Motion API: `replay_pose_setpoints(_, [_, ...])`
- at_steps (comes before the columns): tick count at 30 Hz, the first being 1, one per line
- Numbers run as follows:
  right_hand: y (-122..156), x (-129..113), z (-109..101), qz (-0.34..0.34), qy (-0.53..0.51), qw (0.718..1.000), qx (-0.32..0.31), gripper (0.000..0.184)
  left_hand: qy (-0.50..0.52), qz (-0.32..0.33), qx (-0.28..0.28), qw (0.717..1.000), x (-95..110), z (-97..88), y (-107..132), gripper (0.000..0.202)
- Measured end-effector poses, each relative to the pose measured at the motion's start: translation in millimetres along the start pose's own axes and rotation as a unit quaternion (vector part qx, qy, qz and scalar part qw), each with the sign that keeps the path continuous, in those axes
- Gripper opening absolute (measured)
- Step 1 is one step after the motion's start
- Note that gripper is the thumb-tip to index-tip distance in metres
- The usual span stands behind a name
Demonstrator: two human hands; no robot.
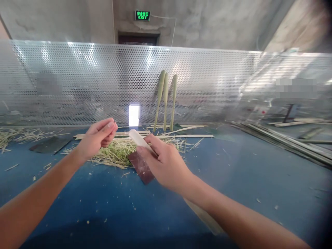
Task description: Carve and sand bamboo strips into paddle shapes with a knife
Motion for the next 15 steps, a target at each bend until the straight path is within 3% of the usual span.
replay_pose_setpoints(6, [0.2,-0.4,0.7,0.002,-0.011,1.0,-0.006,0.023,-0.084,0.053,-0.061,0.993,6.3,23.6,4.7,0.038])
replay_pose_setpoints(15, [0.0,0.0,3.0,-0.003,0.014,1.0,-0.017,0.023,-0.15,0.054,-0.098,0.982,-7.7,20.3,4.4,0.033])
Point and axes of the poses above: each hand's wrist, its own y-axis away from the middle knuckle, its own z-axis out of the palm, x = y × z, the point moved 6 cm from there along -y, towards the middle knuckle, and after that the axes turned 9 degrees about -x, right-handed, at the moved point
